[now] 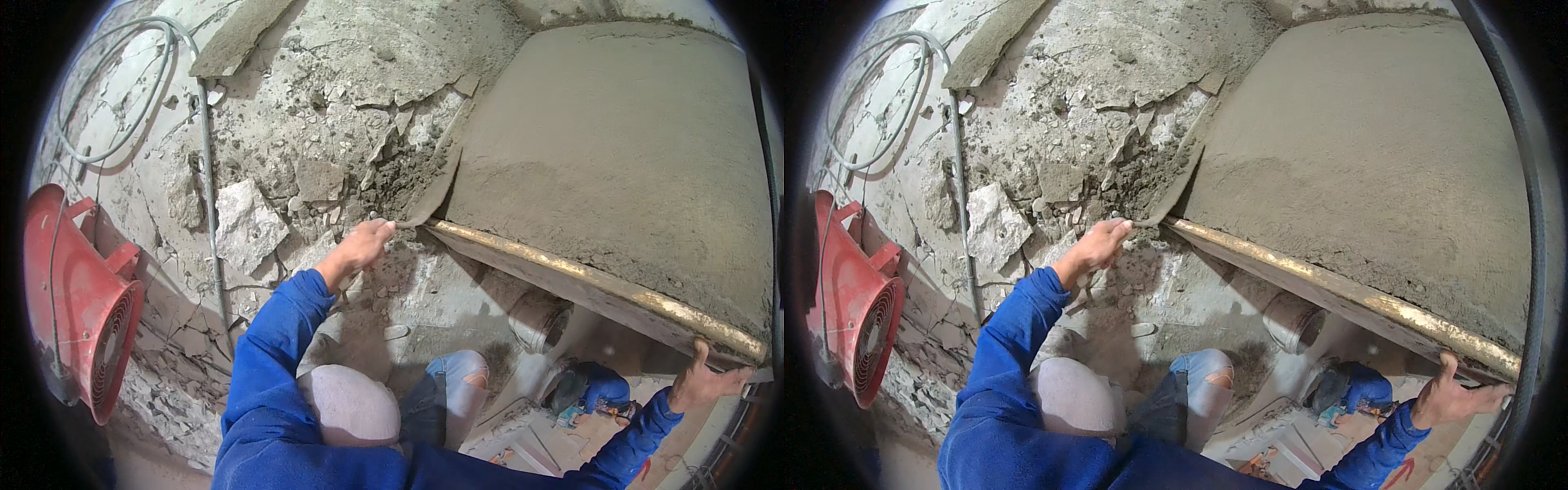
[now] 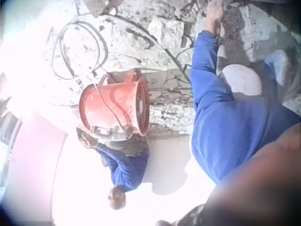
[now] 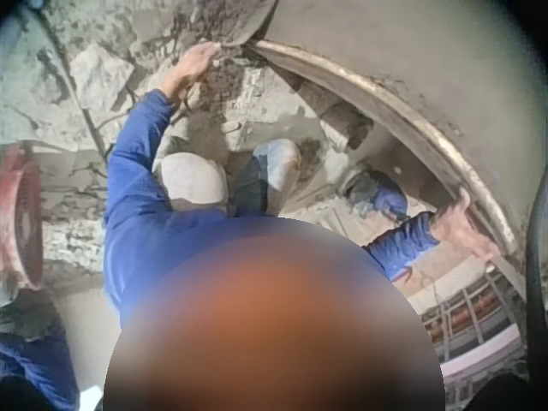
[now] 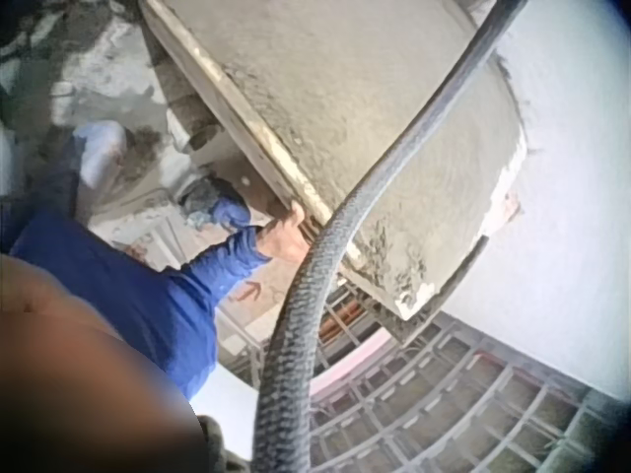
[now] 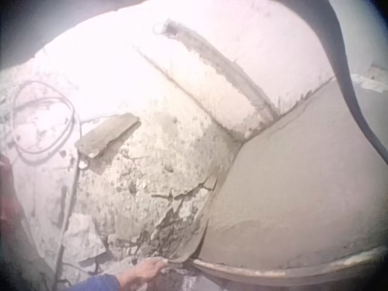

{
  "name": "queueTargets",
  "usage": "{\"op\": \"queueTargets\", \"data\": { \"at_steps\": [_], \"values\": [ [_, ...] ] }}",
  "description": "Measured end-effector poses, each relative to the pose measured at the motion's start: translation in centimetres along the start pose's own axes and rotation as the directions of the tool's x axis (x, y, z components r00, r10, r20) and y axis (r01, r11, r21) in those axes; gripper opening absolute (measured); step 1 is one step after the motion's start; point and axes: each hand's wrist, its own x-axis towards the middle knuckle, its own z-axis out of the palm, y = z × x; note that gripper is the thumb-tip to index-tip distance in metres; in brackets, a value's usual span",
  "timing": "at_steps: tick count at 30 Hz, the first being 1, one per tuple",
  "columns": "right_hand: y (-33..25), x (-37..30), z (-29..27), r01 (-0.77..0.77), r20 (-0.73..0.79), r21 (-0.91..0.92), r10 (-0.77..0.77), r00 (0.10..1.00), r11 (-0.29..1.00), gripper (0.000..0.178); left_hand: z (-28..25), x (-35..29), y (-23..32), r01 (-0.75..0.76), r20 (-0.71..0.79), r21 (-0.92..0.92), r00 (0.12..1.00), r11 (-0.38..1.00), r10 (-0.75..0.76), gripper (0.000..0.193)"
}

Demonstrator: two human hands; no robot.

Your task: The person kneels and uses a trowel to apply and smooth plaster onto a vertical wall section. They repeatedly spread and level the material, then use a sponge to wipe the surface. Another person briefly measures the wall with a tape measure.

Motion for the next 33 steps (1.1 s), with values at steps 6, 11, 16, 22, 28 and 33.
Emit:
{"op": "queueTargets", "data": {
  "at_steps": [6, 11, 16, 22, 28, 33],
  "values": [
    [0.0, 0.0, 0.4, 0.035, -0.028, 0.038, -0.034, 0.999, 0.999, 0.126, 0.8, -0.8, -0.5, -0.027, 0.055, -0.084, 0.998, 0.996, 0.031, 0.038],
    [-0.5, 0.2, 0.0, 0.028, -0.019, 0.057, -0.027, 0.999, 0.998, 0.125, 0.3, -0.5, 0.3, -0.030, 0.012, -0.080, 0.999, 0.996, 0.031, 0.037],
    [-0.5, 0.2, 0.1, 0.032, -0.029, 0.041, -0.031, 0.999, 0.999, 0.124, 0.0, 0.0, -0.4, 0.076, 0.033, -0.089, 0.997, 0.993, -0.073, 0.040],
    [-2.0, 1.3, -0.2, 0.119, -0.067, 0.182, -0.108, 0.992, 0.976, 0.114, 1.0, 0.0, -1.5, 0.081, -0.057, -0.034, 0.995, 0.996, -0.083, 0.043],
    [-5.3, 1.9, -0.4, -0.081, -0.001, 0.630, 0.104, 0.995, 0.772, 0.113, 0.3, -6.8, -0.7, -0.034, -0.187, 0.063, 0.981, 0.997, 0.045, 0.041],
    [-5.4, 1.8, -0.4, -0.045, -0.126, 0.359, 0.096, 0.987, 0.932, 0.110, -0.8, -14.7, 0.0, 0.076, -0.255, -0.023, 0.964, 0.997, -0.080, 0.042]
  ]
}}
